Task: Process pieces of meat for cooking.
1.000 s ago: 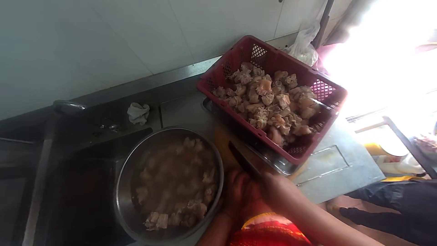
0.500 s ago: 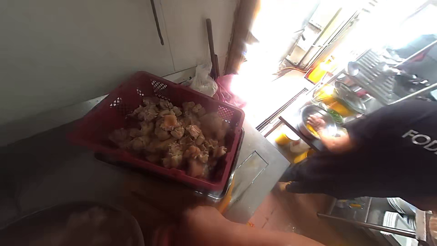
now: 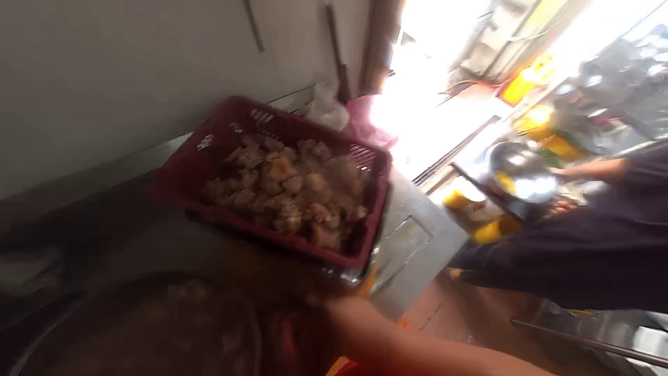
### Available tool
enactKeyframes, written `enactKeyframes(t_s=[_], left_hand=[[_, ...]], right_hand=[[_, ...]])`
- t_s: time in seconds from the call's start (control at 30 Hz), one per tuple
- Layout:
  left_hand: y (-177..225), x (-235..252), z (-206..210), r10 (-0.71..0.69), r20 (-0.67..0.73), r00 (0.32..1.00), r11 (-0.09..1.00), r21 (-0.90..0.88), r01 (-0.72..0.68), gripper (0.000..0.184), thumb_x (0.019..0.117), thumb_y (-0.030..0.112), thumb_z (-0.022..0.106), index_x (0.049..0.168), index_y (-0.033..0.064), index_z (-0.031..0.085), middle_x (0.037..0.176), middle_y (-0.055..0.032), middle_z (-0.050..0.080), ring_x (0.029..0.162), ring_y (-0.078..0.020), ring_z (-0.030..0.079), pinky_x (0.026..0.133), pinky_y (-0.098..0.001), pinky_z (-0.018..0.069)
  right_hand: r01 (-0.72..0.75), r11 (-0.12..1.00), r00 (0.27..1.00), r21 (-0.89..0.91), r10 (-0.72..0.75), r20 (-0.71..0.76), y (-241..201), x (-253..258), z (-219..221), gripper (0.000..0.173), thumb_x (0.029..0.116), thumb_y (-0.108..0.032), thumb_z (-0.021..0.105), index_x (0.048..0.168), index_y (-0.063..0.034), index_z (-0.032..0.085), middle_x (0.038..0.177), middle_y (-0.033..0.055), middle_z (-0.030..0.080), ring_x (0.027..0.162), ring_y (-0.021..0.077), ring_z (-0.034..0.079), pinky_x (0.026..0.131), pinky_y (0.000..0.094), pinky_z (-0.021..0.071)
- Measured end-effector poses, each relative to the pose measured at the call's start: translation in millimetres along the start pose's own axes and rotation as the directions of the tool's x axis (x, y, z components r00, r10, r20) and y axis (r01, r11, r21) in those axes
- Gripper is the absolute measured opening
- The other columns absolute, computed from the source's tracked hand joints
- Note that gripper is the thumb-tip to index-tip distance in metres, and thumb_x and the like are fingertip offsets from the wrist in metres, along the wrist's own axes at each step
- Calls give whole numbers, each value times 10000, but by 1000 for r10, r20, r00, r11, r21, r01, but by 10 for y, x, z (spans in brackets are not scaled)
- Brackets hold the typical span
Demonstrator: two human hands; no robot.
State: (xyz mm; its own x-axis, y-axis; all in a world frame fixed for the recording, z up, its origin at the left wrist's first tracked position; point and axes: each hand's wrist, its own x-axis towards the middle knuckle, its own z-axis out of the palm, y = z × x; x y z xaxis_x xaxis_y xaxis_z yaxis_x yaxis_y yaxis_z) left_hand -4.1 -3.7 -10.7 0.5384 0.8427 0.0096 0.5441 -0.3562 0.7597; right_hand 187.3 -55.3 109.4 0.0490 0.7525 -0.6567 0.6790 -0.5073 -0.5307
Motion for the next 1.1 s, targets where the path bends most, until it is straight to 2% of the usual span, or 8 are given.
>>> enactKeyframes(t_s=[0.1, 0.17, 0.3, 0.53, 0.77, 0.9, 1.0, 1.1], left_hand=[[45, 27, 11, -21, -49, 999, 996, 81, 25, 344, 939, 345, 684, 1092, 40, 726, 1189, -179, 666, 1145, -287, 638, 1022, -431, 525], [-80, 21, 44, 23, -85, 996, 997, 74, -16, 321, 955, 341, 660, 1079, 53, 727, 1202, -170, 656, 1163, -275, 624, 1036, -412, 514], [-138, 21, 57, 56, -104, 993, 996, 75, -48, 262, 956, 283, 643, 1065, 63, 734, 1182, -147, 664, 1155, -252, 624, 1027, -400, 520], [-113, -17, 83, 105, -187, 977, 994, 48, -97, 289, 947, 365, 692, 1045, 95, 722, 1125, -89, 669, 1109, -206, 635, 995, -382, 544], [-157, -52, 81, 85, -181, 980, 996, 24, -82, 254, 947, 320, 676, 1061, 96, 714, 1159, -92, 660, 1142, -197, 626, 999, -367, 545], [-106, -111, 31, 36, -192, 981, 999, -5, -38, 332, 923, 333, 717, 1112, 62, 684, 1159, -96, 661, 1123, -180, 638, 982, -348, 561], [47, -10, -36, -77, -128, 989, 993, 74, 87, 478, 932, 351, 627, 1281, 24, 618, 1211, -135, 635, 1129, -207, 630, 974, -371, 559], [379, 256, -65, -238, -89, 967, 933, 254, 253, 591, 932, 344, 588, 1428, 29, 528, 1379, -210, 563, 1279, -319, 563, 1063, -466, 496]], right_hand=[[-138, 980, 983, -141, 153, 105, 148, -232, 52, 306, 1020, -309, 520, 1247, -123, 607, 1022, 163, 711, 966, 391, 708, 782, 625, 570], [-114, 973, 987, -199, 135, 93, 48, -113, 57, 313, 1041, -324, 459, 1191, -85, 595, 1002, 168, 695, 975, 380, 703, 792, 589, 569], [-28, 993, 998, -118, 35, 57, -334, 309, -38, 335, 1042, -303, 508, 1265, -85, 630, 1144, 188, 697, 1079, 393, 682, 891, 629, 544], [-128, 958, 981, -256, 161, 113, 89, -145, 114, 320, 1055, -353, 423, 1125, -92, 596, 968, 156, 694, 965, 365, 708, 780, 576, 572], [-40, 984, 995, -176, 55, 84, -339, 269, -47, 321, 1026, -273, 499, 1243, -72, 626, 1154, 193, 696, 1091, 400, 681, 877, 635, 550], [-55, 966, 990, -252, 84, 109, 29, -53, 50, 312, 1035, -326, 453, 1138, -82, 618, 1002, 176, 698, 983, 391, 699, 796, 612, 560], [60, 985, 987, -160, -83, -138, 678, -340, 162, 368, 1032, -482, 454, 1001, -168, 645, 763, 63, 663, 755, 269, 697, 665, 524, 570], [243, 966, 857, 87, -172, -485, 1295, -668, 302, 264, 1027, -347, 572, 1025, -115, 698, 760, 30, 686, 663, 162, 680, 597, 433, 589]])
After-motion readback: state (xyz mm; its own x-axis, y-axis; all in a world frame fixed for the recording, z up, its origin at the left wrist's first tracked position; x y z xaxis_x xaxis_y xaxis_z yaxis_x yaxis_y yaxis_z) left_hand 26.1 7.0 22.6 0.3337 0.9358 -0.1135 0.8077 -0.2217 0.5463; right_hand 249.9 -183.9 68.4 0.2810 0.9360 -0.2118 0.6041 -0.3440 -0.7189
